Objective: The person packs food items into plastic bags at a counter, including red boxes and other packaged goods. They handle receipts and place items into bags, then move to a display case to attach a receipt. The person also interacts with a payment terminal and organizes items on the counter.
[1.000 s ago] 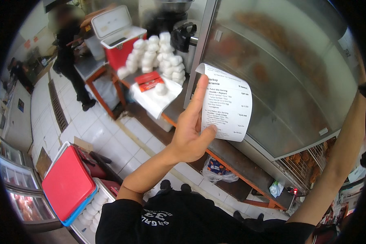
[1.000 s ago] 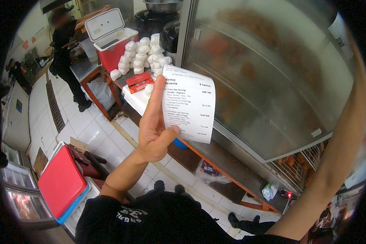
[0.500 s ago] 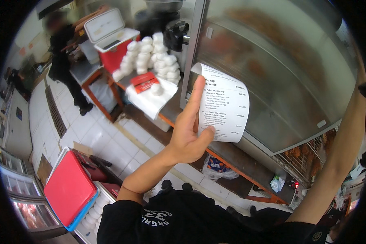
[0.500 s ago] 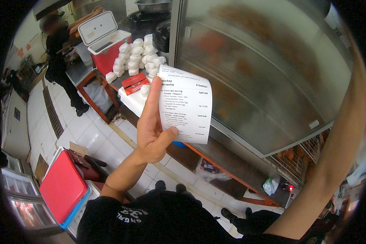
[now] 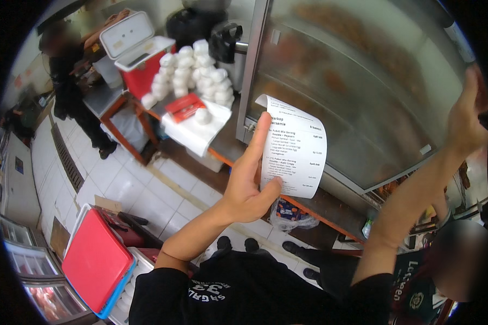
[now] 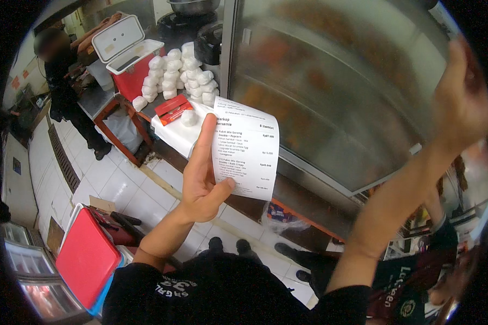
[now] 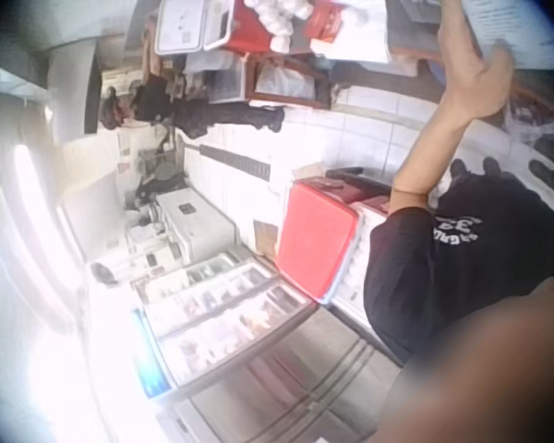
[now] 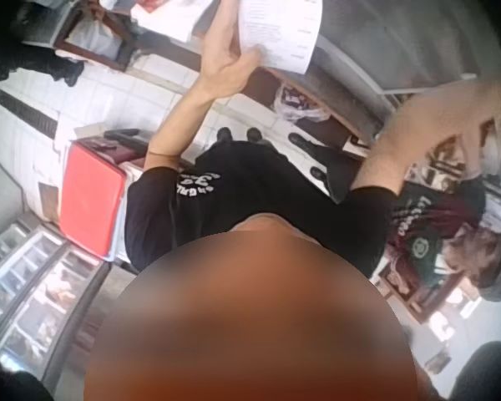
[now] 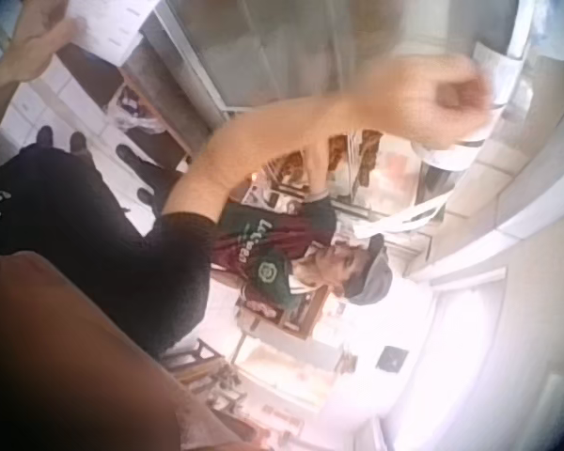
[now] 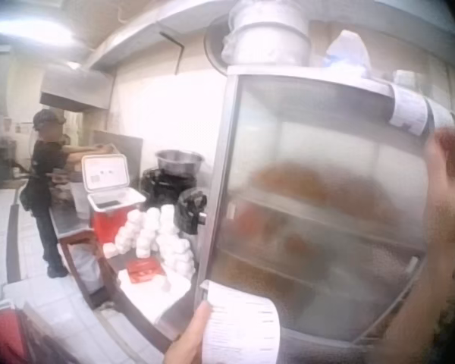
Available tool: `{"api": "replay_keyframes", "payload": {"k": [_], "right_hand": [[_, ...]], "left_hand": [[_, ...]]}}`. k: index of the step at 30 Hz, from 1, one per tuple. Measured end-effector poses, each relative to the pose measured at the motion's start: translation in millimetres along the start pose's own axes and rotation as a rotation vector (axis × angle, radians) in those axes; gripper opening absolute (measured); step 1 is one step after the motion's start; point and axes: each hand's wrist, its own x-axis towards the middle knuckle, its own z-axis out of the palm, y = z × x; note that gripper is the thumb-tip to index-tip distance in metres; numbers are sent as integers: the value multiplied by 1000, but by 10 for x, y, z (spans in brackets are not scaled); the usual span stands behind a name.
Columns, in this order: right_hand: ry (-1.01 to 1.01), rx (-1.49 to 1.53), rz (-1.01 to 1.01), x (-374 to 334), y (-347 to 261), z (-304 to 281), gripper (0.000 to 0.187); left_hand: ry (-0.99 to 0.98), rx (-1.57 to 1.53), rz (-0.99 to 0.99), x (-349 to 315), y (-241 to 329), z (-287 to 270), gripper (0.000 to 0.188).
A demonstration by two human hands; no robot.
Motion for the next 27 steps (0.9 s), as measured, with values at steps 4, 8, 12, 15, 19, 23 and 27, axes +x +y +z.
{"api": "replay_keyframes", "payload": {"k": [4,8,12,15,19,23,27], "right_hand": [[-325,829,240,-1378,-549,-431,40],[-782,1157,726,-2204,-1044,-605,69],[-767,1392,950,-2624,-1318,-694,70],[-807,1434,921,-2779,-1343,-778,64],[-852,1428,1041,-2871,-1308,-845,56],[-901,1424,1037,-2877,-1291,-846,50],[-895,1453,994,-2881,-1278,-857,49]], "left_hand": [[5,-34,-62,-117,9,-65,88],[22,-89,-116,-262,37,-147,90],[24,-138,-224,-441,78,-211,91],[32,-184,-304,-576,69,-260,90],[66,-208,-325,-687,-25,-312,89],[106,-233,-435,-756,-65,-335,92],[120,-219,-466,-800,-32,-322,92]]}}
